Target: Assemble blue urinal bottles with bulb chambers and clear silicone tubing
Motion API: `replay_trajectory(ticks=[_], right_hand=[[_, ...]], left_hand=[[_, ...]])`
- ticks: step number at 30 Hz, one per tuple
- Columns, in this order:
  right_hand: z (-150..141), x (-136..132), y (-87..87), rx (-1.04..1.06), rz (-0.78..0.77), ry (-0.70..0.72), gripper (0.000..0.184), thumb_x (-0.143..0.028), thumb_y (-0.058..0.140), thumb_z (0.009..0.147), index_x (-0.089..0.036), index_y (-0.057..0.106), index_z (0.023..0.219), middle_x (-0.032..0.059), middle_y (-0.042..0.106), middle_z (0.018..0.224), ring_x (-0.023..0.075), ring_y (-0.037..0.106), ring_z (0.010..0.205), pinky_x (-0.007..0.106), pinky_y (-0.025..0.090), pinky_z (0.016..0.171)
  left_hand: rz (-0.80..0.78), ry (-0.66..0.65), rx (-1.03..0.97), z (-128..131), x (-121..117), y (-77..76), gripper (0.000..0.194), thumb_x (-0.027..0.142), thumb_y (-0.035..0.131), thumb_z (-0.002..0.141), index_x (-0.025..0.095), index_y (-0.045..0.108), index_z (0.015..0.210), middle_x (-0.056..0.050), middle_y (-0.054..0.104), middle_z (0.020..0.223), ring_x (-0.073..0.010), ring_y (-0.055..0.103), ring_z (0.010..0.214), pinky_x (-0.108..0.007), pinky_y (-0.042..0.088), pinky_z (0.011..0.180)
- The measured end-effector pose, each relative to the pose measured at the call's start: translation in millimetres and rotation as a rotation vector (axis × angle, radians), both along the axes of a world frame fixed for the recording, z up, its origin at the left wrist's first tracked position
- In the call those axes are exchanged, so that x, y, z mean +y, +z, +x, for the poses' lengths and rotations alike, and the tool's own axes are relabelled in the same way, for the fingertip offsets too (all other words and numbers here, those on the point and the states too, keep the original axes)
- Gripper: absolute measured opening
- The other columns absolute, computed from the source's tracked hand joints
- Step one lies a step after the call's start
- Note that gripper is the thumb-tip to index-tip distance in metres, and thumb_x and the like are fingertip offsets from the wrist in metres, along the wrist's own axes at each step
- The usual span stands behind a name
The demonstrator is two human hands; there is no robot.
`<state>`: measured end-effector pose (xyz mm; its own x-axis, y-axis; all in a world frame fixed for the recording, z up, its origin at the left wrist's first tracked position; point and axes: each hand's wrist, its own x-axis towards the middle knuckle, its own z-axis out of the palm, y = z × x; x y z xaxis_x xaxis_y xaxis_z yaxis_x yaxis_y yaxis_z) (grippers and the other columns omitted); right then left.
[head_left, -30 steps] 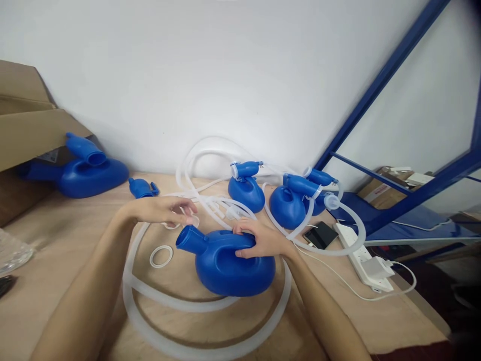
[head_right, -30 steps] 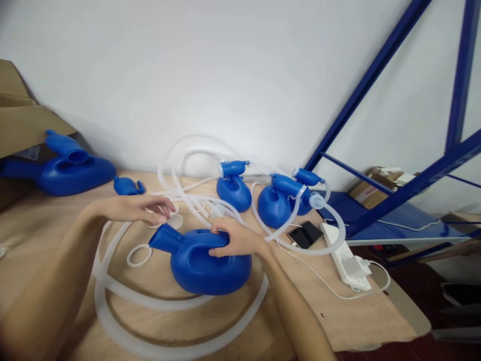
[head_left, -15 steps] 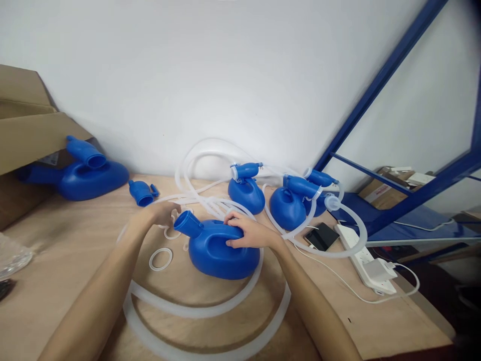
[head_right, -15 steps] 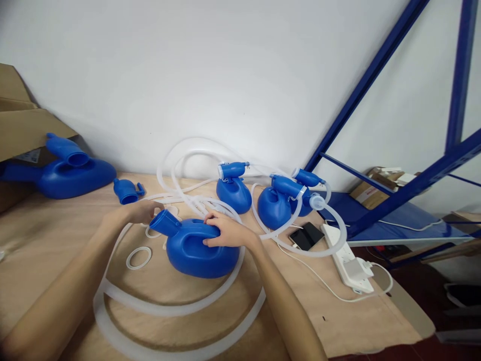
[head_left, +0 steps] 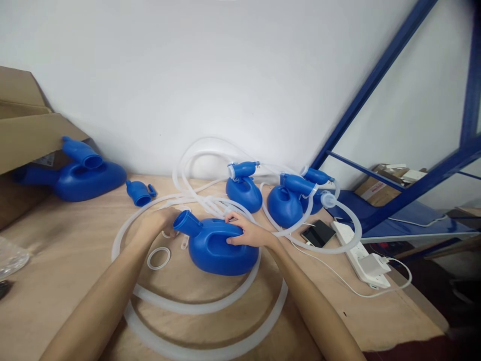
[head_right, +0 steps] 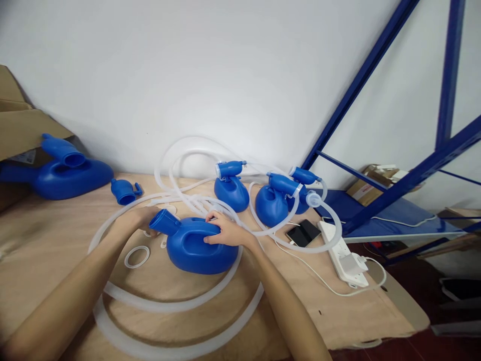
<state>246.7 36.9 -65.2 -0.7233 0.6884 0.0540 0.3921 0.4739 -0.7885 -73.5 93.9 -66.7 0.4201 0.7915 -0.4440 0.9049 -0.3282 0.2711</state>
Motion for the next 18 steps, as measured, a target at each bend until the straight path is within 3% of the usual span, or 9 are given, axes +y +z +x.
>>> replay_trajectory(ticks=[4, 7, 13, 18], right_hand=[[0.7, 1.9, -4.1, 0.022, 0.000, -0.011, 0.028, -0.045, 0.080, 0.080, -0.021, 0.069, 0.087, 0.0058, 0.051, 0.122, 0.0255, 0.054, 0.119, 0.043, 0.041, 0.113], [1.2, 1.5, -4.7, 0.040, 0.006, -0.020, 0.029, -0.044, 0.082, 0.078, -0.021, 0.070, 0.088, 0.0062, 0.053, 0.122, 0.0263, 0.054, 0.120, 0.044, 0.039, 0.115], [1.1, -0.4, -2.9, 0.013, -0.024, -0.041, 0.029, -0.045, 0.083, 0.078, -0.021, 0.070, 0.089, 0.0061, 0.053, 0.123, 0.0263, 0.054, 0.121, 0.043, 0.043, 0.111], [1.7, 0.0, -4.1, 0.022, -0.031, -0.050, 0.031, -0.044, 0.085, 0.077, -0.021, 0.071, 0.092, 0.0053, 0.053, 0.123, 0.0261, 0.053, 0.122, 0.042, 0.042, 0.112]], left_hand=[[0.028, 0.081, 0.003, -17.0, -3.7, 16.5, 0.052, 0.030, 0.075, 0.054, 0.021, 0.078, 0.105, -0.010, 0.079, 0.106, -0.0327, 0.073, 0.097, -0.035, 0.058, 0.081], [0.023, 0.112, -0.053, -33.4, -10.1, 34.6, 0.072, 0.042, 0.070, 0.062, 0.019, 0.071, 0.131, -0.013, 0.076, 0.120, -0.0313, 0.072, 0.106, -0.033, 0.058, 0.087], [-0.126, 0.105, -0.341, -48.6, -21.6, 53.2, 0.062, 0.055, 0.071, 0.069, 0.021, 0.075, 0.121, -0.008, 0.078, 0.116, -0.0309, 0.070, 0.112, -0.033, 0.056, 0.097], [-0.059, 0.154, -0.637, -54.0, -29.0, 68.3, 0.061, 0.061, 0.074, 0.073, 0.022, 0.068, 0.119, -0.009, 0.076, 0.119, -0.0300, 0.070, 0.112, -0.035, 0.057, 0.097]])
